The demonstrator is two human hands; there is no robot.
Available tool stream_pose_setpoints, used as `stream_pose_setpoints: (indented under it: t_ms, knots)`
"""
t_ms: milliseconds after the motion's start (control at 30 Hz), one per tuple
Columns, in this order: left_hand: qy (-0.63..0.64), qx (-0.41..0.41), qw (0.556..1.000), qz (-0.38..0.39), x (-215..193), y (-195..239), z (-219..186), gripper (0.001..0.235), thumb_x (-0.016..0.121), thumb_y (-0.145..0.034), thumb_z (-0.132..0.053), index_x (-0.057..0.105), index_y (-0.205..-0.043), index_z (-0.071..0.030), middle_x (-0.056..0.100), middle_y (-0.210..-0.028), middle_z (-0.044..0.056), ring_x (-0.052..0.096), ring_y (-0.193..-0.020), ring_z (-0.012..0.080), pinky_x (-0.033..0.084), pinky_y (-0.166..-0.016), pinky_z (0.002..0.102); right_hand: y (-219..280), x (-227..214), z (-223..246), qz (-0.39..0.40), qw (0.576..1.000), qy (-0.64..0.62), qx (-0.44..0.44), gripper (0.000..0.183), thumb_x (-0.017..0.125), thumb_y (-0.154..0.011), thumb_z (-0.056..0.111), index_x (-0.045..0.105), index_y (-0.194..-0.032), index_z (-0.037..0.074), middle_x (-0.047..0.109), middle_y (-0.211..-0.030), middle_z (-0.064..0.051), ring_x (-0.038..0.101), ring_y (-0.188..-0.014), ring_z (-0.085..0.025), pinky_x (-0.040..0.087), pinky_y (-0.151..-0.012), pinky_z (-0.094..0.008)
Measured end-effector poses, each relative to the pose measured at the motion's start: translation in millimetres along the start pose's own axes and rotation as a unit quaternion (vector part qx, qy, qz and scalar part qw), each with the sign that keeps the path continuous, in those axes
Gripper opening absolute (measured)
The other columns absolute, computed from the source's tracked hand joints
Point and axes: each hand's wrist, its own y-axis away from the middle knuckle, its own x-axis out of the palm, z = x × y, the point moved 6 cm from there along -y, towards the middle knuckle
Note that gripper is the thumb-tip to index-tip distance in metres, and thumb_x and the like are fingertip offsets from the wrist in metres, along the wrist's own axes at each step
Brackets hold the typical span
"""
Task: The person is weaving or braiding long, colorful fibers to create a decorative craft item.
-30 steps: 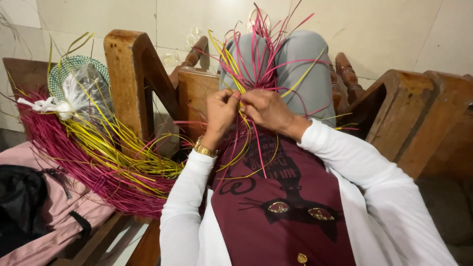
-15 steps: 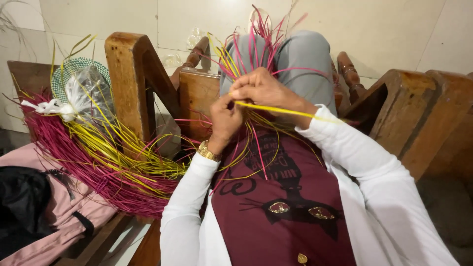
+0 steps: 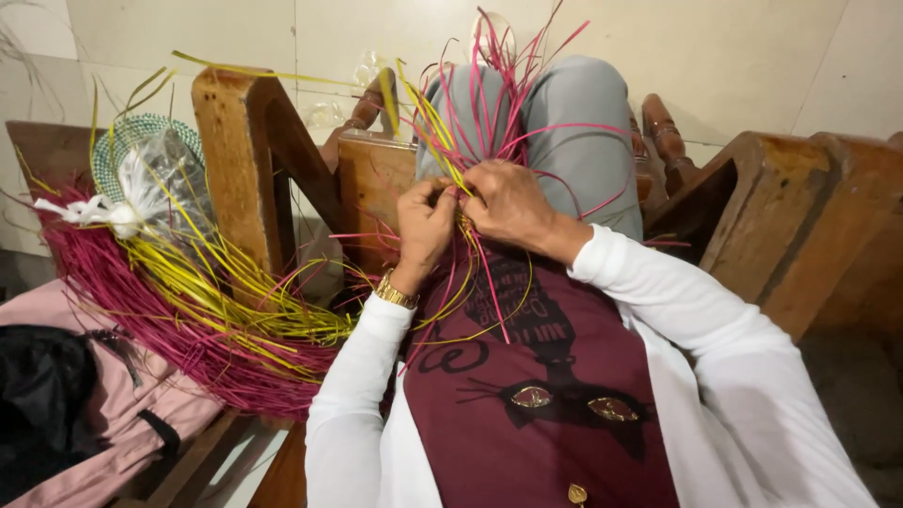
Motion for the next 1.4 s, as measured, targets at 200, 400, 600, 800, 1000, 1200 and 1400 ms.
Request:
stream_pose_setpoints:
  t_ms: [200, 400, 600, 800, 1000, 1200, 1400]
  knots:
    - [-0.019, -0.019, 1.0, -0.011, -3.4, -0.5, 15.2, 0.01, 0.061, -0.084, 0.0, 0.063, -0.074, -0.001, 0.065, -0.073, 0.013, 0.06, -0.072, 0.018, 0.05, -0.066, 0.034, 12.4, 8.0, 12.9, -0.017, 0.987, 0.071, -0.142, 0.009, 0.053, -0.083, 0.009, 0.06, -0.079, 0.014, 0.053, -0.065, -0.004, 0.059, -0.065, -0.028, 0.048, -0.058, -0.038]
    - [0.042, -0.112, 0.993, -0.018, -8.6, 2.7, 20.1, 0.011, 0.06, -0.084, -0.005, 0.064, -0.074, -0.006, 0.06, -0.074, 0.001, 0.053, -0.072, 0.011, 0.047, -0.067, 0.028, 28.6, 21.5, 38.8, -0.039, 0.927, 0.273, -0.254, 0.008, 0.056, -0.083, 0.016, 0.06, -0.084, 0.01, 0.051, -0.068, -0.007, 0.054, -0.066, -0.027, 0.04, -0.056, -0.039]
    - [-0.036, -0.094, 0.995, -0.024, -7.9, 0.0, 30.9, 0.013, 0.066, -0.081, -0.005, 0.066, -0.069, -0.003, 0.062, -0.063, 0.008, 0.054, -0.062, 0.0119, 0.045, -0.055, 0.027, 23.6, 19.9, 35.4, -0.04, 0.961, 0.171, -0.212, 0.006, 0.055, -0.079, 0.013, 0.058, -0.083, 0.009, 0.051, -0.07, -0.008, 0.055, -0.068, -0.029, 0.043, -0.058, -0.04]
    - [0.014, -0.142, 0.988, -0.065, -3.6, 1.0, 45.0, 0.018, 0.063, -0.08, -0.006, 0.06, -0.062, -0.005, 0.057, -0.05, 0.007, 0.053, -0.047, 0.0154, 0.041, -0.046, 0.026, 18.1, 18.2, 14.5, 0.008, 0.997, -0.069, -0.034, 0.017, 0.072, -0.077, 0.021, 0.061, -0.081, 0.008, 0.062, -0.072, -0.013, 0.064, -0.075, -0.037, 0.051, -0.067, -0.045]
    - [-0.032, -0.119, 0.991, -0.053, -7.6, -1.9, 49.1, 0.01, 0.067, -0.078, -0.005, 0.066, -0.069, -0.007, 0.054, -0.057, -0.001, 0.049, -0.054, 0.0086, 0.037, -0.048, 0.022, 12.8, 12.3, 11.8, 0.002, 0.986, -0.166, -0.015, 0.021, 0.071, -0.071, 0.004, 0.062, -0.088, 0.013, 0.056, -0.069, -0.005, 0.062, -0.072, -0.033, 0.051, -0.067, -0.042]
    - [-0.028, -0.169, 0.982, -0.074, -14.3, -5.2, 48.8, 0.008, 0.071, -0.073, -0.011, 0.068, -0.066, -0.01, 0.058, -0.055, 0.0, 0.051, -0.053, 0.0092, 0.04, -0.047, 0.026, 6.6, -1.4, 37.8, 0.108, 0.975, -0.115, -0.157, 0.016, 0.061, -0.074, -0.005, 0.064, -0.079, 0.01, 0.059, -0.076, -0.01, 0.062, -0.073, -0.037, 0.051, -0.068, -0.044]
    - [-0.062, -0.145, 0.986, -0.045, -6.6, -21.9, 19.9, 0.007, 0.076, -0.068, -0.014, 0.07, -0.071, -0.011, 0.059, -0.058, 0.0, 0.053, -0.057, 0.0098, 0.041, -0.053, 0.021, 3.5, -4.9, 41.2, 0.249, 0.948, -0.14, -0.137, 0.012, 0.058, -0.084, 0.009, 0.065, -0.078, 0.001, 0.059, -0.071, -0.022, 0.06, -0.073, -0.044, 0.048, -0.067, -0.052]
